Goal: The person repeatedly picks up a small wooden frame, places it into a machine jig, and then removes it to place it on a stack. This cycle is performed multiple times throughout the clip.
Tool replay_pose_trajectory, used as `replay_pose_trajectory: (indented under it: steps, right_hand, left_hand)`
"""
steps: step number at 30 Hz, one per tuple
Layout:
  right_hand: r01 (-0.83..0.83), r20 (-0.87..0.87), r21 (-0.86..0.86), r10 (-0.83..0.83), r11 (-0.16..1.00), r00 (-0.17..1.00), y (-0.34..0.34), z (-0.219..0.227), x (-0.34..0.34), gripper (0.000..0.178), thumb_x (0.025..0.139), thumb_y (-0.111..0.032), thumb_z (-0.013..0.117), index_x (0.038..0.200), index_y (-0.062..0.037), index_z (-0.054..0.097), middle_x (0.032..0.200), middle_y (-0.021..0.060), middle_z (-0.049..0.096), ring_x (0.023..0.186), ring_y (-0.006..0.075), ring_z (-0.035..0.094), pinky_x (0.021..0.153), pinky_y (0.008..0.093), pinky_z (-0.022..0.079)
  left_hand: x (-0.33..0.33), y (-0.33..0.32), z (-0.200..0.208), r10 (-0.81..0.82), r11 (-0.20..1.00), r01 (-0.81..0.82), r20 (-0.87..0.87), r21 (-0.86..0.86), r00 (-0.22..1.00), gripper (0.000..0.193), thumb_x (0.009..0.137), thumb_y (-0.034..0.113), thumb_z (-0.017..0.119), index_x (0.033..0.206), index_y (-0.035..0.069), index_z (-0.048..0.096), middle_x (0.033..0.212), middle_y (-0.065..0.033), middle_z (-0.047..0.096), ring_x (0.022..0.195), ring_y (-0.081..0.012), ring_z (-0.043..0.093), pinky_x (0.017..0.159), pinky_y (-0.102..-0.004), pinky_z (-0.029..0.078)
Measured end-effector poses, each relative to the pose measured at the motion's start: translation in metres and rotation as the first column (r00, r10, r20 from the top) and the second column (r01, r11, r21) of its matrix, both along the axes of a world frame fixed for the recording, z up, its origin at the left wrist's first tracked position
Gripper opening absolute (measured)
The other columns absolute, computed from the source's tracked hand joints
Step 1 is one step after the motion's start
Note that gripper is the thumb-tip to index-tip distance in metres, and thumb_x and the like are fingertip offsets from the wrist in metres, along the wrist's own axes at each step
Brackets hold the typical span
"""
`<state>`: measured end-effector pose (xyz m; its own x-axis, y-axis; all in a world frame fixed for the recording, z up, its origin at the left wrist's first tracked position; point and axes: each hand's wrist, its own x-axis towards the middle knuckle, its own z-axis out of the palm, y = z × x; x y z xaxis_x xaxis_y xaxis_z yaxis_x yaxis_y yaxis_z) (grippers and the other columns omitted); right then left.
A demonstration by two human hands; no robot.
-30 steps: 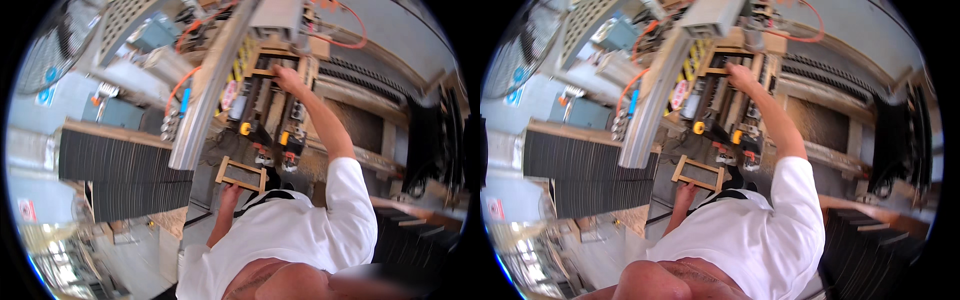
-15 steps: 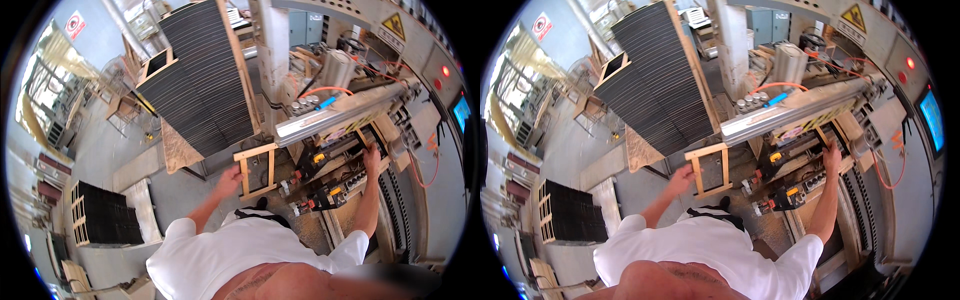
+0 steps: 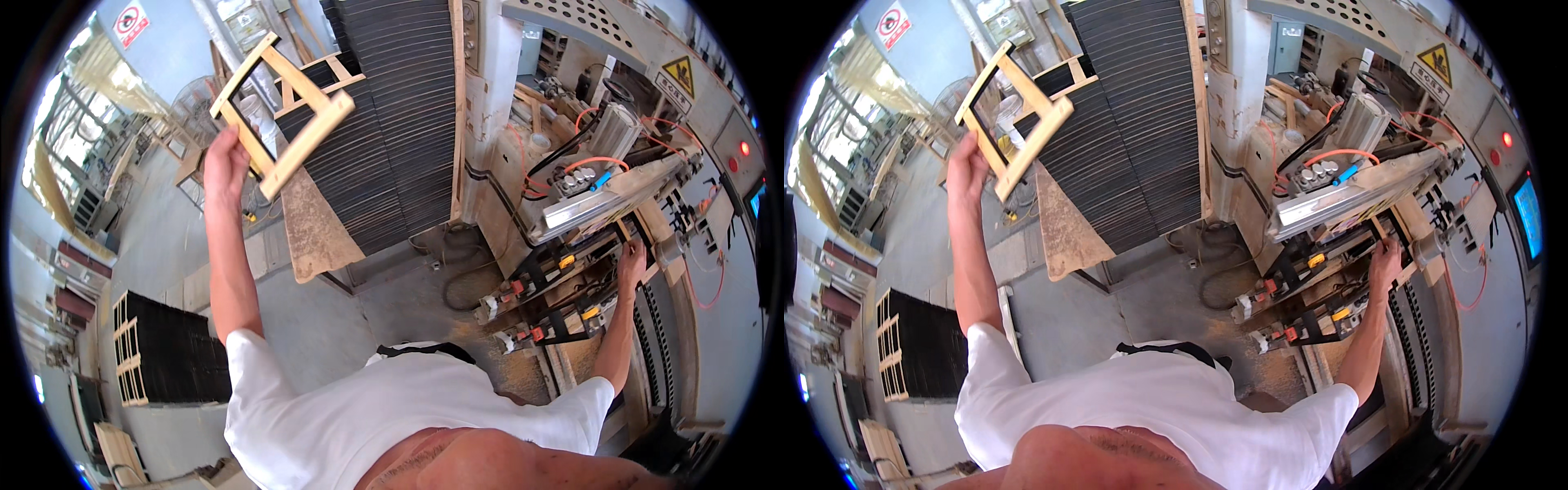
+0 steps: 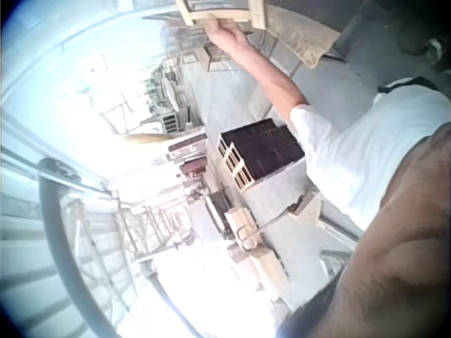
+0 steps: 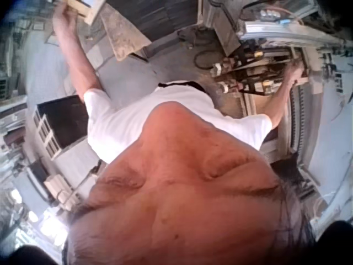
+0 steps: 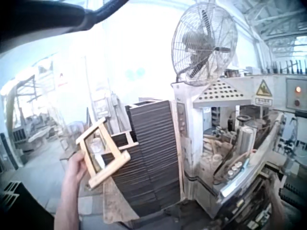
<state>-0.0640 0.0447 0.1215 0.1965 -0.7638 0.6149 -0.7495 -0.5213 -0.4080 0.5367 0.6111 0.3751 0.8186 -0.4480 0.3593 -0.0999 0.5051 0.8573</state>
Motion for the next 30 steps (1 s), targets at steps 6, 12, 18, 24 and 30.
replay_pose_trajectory:
  steps: [6,12,18,24,30]
  right_hand:
    - [-0.15,0.363,0.149,0.087,0.977,0.928,0.129,0.02,0.058,0.016,0.089,-0.011,0.066,0.101,-0.0003,0.066,0.083,0.0096,0.067,0.073,0.0168,0.062,0.068,0.0311,0.05]
    - [-0.111,0.26,0.316,0.026,0.942,0.965,0.214,-0.004,0.06,0.013,0.088,-0.01,0.067,0.097,-0.0018,0.067,0.075,0.0062,0.065,0.069,0.0121,0.058,0.065,0.0288,0.048]
    - [0.019,0.326,0.35,-0.141,0.937,0.935,0.259,0.024,0.003,0.013,0.089,-0.011,0.065,0.097,-0.0006,0.066,0.071,0.0065,0.063,0.068,0.0108,0.057,0.064,0.0281,0.047]
    - [0.084,0.207,0.211,-0.129,0.974,0.97,0.286,0.1,-0.025,0.019,0.089,-0.015,0.065,0.1,0.0003,0.065,0.082,0.0097,0.066,0.076,0.0129,0.062,0.071,0.0293,0.05]
    - [0.031,-0.287,-0.264,-0.109,0.964,0.952,0.335,0.224,-0.097,0.012,0.084,-0.01,0.066,0.096,-0.0061,0.065,0.092,0.0105,0.068,0.084,0.031,0.065,0.073,0.0378,0.052]
  left_hand:
    - [0.145,-0.07,0.016,-0.027,0.984,0.048,-0.123,0.171,0.992,0.025,0.095,0.013,0.058,0.112,-0.005,0.056,0.103,-0.0143,0.064,0.093,-0.0238,0.066,0.083,-0.0344,0.057]
    - [0.198,-0.092,-0.015,0.058,0.891,-0.055,0.007,0.45,0.998,0.053,0.079,0.043,0.079,0.101,-0.002,0.064,0.087,-0.0046,0.066,0.071,-0.0144,0.063,0.062,-0.0275,0.055]
    - [0.082,-0.096,0.038,0.342,0.754,-0.638,0.735,0.157,0.585,0.052,0.088,0.037,0.07,0.112,-0.008,0.062,0.097,-0.0146,0.069,0.085,-0.0167,0.066,0.076,-0.0276,0.053]
    - [-0.026,-0.132,0.044,-0.266,0.628,-0.71,0.945,0.318,0.189,0.049,0.09,0.045,0.059,0.119,0.005,0.062,0.111,-0.0234,0.065,0.107,-0.0401,0.06,0.089,-0.0479,0.048]
    - [0.039,-0.157,0.015,-0.328,0.476,-0.798,0.916,0.371,0.23,0.057,0.092,0.05,0.055,0.13,0.008,0.057,0.121,-0.02,0.063,0.112,-0.04,0.059,0.094,-0.0467,0.046]
